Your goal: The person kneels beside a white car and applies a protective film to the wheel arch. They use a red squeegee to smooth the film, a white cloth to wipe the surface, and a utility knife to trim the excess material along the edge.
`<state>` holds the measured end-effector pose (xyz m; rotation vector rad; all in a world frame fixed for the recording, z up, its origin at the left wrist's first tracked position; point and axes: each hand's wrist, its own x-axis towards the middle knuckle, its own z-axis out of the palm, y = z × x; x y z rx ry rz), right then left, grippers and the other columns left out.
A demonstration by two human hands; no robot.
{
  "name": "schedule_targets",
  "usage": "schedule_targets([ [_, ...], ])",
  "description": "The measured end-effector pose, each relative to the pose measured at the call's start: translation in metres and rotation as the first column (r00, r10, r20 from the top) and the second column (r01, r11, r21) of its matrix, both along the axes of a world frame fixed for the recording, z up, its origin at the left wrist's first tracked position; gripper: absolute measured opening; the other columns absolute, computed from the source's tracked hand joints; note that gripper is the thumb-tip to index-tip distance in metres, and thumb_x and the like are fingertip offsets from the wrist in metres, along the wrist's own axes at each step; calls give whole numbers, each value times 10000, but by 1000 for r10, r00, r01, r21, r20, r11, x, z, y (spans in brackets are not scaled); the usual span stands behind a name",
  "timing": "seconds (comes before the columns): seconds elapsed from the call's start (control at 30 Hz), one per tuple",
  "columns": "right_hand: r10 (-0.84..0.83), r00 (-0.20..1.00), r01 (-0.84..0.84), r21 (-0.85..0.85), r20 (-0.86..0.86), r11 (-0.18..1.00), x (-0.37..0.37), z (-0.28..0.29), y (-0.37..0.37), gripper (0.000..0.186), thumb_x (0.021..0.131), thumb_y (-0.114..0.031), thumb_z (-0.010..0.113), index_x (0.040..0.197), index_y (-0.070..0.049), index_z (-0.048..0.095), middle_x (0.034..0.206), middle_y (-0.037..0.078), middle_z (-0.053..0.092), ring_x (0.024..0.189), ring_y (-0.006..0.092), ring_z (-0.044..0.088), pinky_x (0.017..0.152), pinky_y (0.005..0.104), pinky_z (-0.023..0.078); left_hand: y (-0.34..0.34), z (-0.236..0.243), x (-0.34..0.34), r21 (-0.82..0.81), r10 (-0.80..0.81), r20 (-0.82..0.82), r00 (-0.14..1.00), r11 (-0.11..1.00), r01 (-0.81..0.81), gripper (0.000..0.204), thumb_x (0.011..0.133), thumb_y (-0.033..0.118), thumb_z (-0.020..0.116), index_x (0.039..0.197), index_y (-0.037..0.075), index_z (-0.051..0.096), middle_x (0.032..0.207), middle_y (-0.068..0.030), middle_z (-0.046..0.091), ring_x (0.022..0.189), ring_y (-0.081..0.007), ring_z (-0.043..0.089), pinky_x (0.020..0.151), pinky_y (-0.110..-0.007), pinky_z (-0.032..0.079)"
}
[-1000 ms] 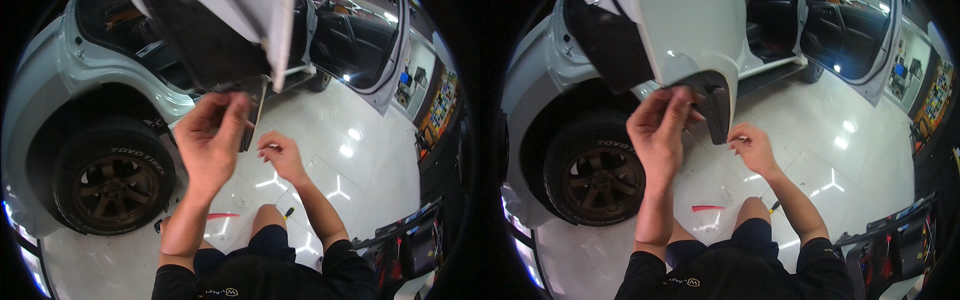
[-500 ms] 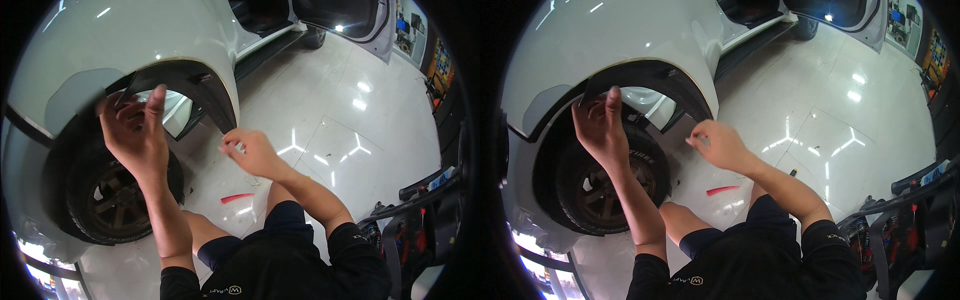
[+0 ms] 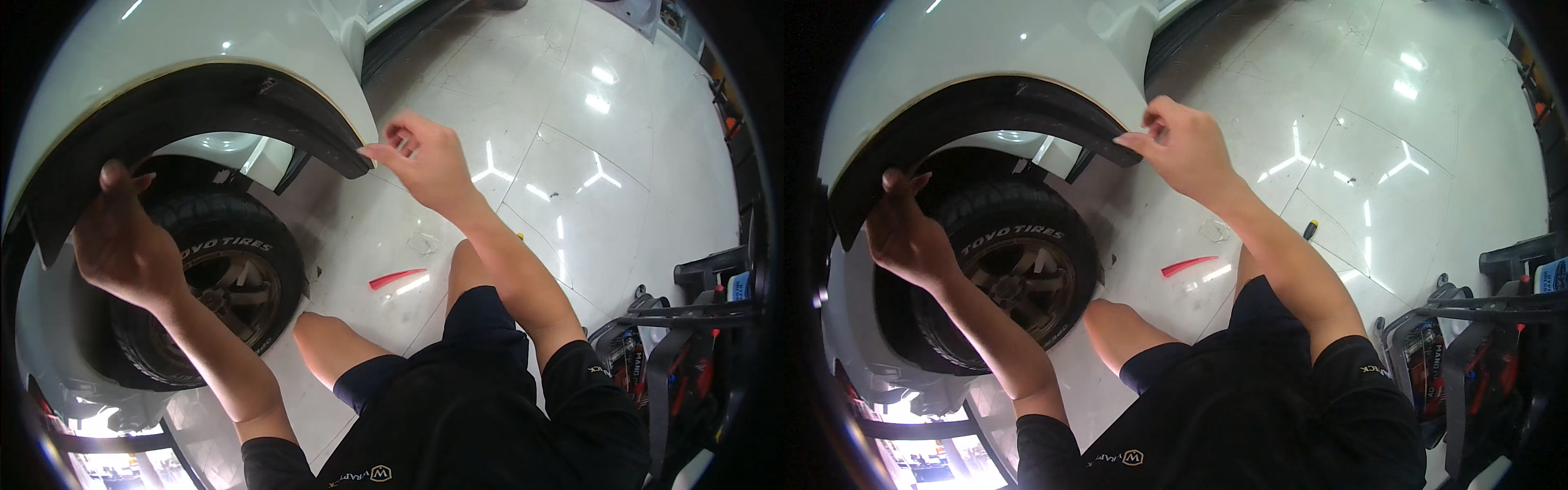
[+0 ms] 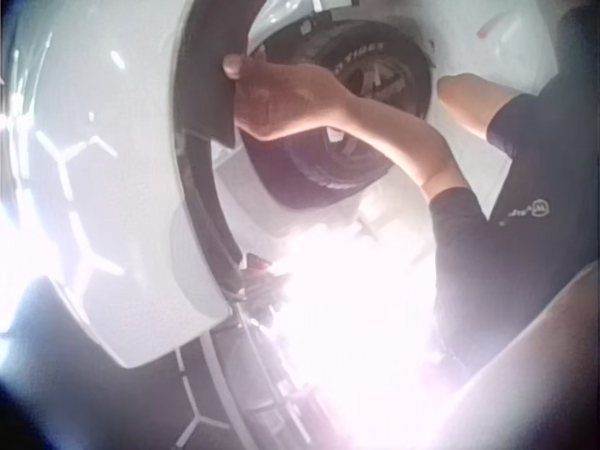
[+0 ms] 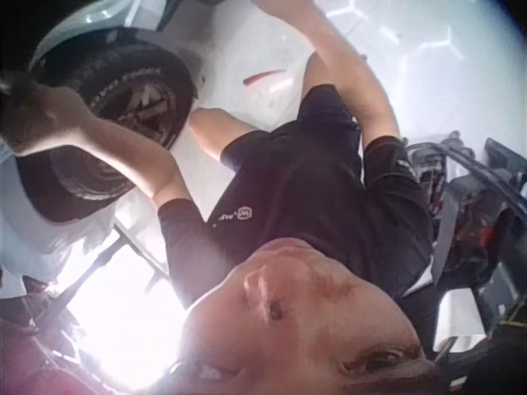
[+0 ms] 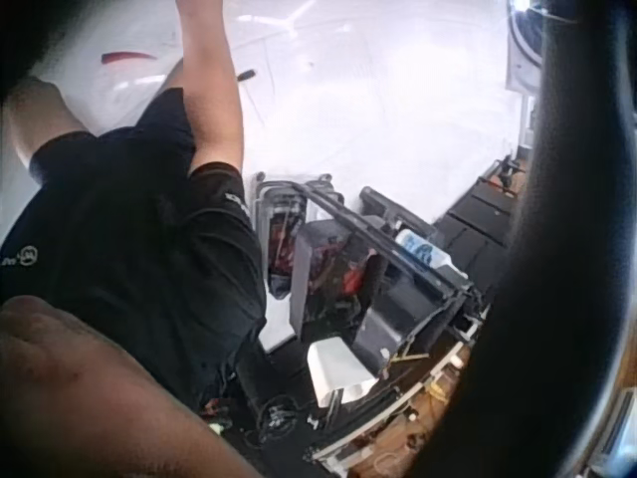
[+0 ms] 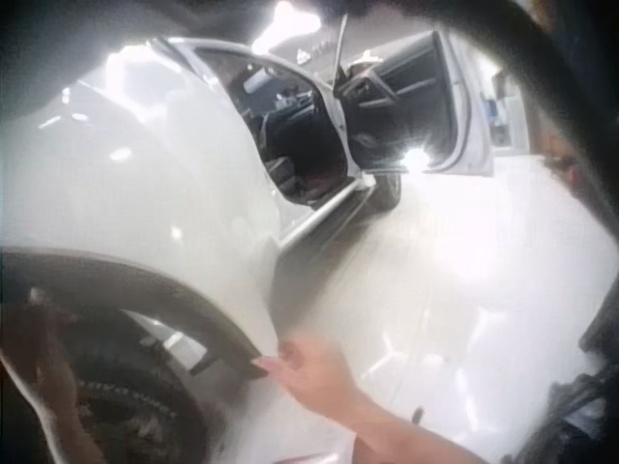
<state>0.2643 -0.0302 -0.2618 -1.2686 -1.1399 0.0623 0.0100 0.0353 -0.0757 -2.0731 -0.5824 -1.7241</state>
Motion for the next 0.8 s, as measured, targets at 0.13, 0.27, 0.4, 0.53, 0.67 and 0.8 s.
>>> schedule_targets([
  [0.13, -251, 942, 192, 256, 223, 947, -12, 25, 40, 445, 867, -449, 785, 906, -57, 578, 757, 102, 641, 604, 306, 643, 571, 388, 521, -2, 4, 3, 51, 127, -110, 986, 991, -122, 396, 1031, 265, 650, 792, -40, 728, 715, -106, 750, 692, -169, 712, 716, -286, 527],
  [0.27, -325, 829, 96, 457, 455, 884, 8, 46, 73, 361, 903, -403, 749, 901, -80, 587, 748, 78, 613, 577, 264, 636, 481, 360, 488, -1, 0, 14, -76, -85, -8, 996, 994, 84, 459, 1057, 303, 596, 795, -48, 734, 762, -114, 761, 717, -179, 728, 733, -289, 538],
  [0.4, -411, 709, 43, 547, 573, 836, 21, 44, 81, 266, 925, -312, 729, 886, -92, 584, 743, 58, 595, 545, 217, 617, 432, 333, 461, 7, -3, 7, -23, -70, 0, 998, 997, 70, 480, 1065, 338, 577, 824, -42, 745, 851, -135, 782, 734, -178, 739, 748, -295, 550],
  [0.53, -400, 658, -8, 536, 639, 844, 27, 45, 74, 194, 932, -224, 713, 881, -87, 585, 737, 54, 583, 546, 218, 613, 439, 331, 471, 11, -9, 8, -35, -189, 79, 979, 981, 192, 344, 1044, 250, 621, 881, -38, 716, 817, -139, 770, 737, -182, 735, 735, -293, 550],
  [0.67, -316, 736, -50, 515, 598, 856, 18, 62, 54, 153, 923, -110, 709, 890, -46, 574, 760, 76, 594, 564, 243, 603, 473, 327, 465, 15, -12, 4, -46, -254, 66, 965, 965, 257, 225, 1019, 176, 665, 1005, -48, 686, 792, -134, 757, 741, -176, 722, 741, -283, 548],
  [0.8, -283, 821, -118, 633, 495, 765, -16, 118, 14, 232, 886, -157, 787, 953, -42, 596, 769, 72, 603, 569, 210, 600, 492, 312, 476, 0, 5, 7, 3, -312, 68, 948, 950, 312, 247, 980, 186, 721, 967, -61, 709, 795, -97, 739, 729, -140, 677, 739, -274, 523],
])
